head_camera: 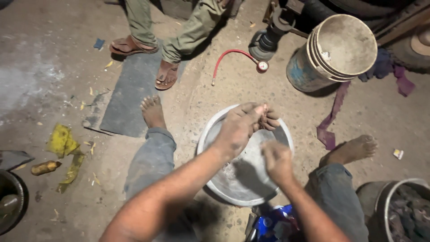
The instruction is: The person sits on the workshop floor with a metal basin between their legs, hand-winding copper wire around a starter motor armature, pressing and threading the wire into the commutator slots and turning the armature to work around it.
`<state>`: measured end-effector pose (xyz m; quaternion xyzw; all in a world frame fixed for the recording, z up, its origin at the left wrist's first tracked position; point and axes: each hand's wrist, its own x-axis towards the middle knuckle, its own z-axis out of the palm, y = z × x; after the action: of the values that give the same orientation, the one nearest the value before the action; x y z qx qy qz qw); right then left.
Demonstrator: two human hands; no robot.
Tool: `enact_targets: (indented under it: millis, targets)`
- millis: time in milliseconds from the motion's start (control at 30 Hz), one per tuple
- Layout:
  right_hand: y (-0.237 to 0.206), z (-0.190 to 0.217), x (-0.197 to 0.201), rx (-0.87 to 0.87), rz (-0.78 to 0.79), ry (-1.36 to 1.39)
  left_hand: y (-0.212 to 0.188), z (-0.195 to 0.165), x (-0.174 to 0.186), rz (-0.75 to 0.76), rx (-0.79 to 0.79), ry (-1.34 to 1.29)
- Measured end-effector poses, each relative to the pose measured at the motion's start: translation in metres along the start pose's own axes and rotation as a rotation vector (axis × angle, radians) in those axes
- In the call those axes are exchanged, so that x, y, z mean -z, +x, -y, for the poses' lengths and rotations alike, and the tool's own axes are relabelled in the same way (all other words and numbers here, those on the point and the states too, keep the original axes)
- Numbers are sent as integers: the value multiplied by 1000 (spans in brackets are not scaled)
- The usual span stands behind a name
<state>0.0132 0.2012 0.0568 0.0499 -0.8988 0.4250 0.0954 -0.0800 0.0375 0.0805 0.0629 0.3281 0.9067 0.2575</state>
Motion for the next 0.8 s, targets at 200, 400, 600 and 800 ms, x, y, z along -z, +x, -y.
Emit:
enact_targets:
  millis: [200, 400, 600, 800]
  targets:
    - [4, 18, 11, 46, -71, -113, 4, 24, 8, -47, -460, 1192]
    - [12, 17, 26, -34, -84, 271, 3, 42, 4, 91, 67, 493]
    - [7, 19, 17, -216, 10, 442, 3, 45, 4, 92, 171, 213]
    - [14, 27, 28, -123, -33, 136, 1, 47, -8, 25, -49, 470]
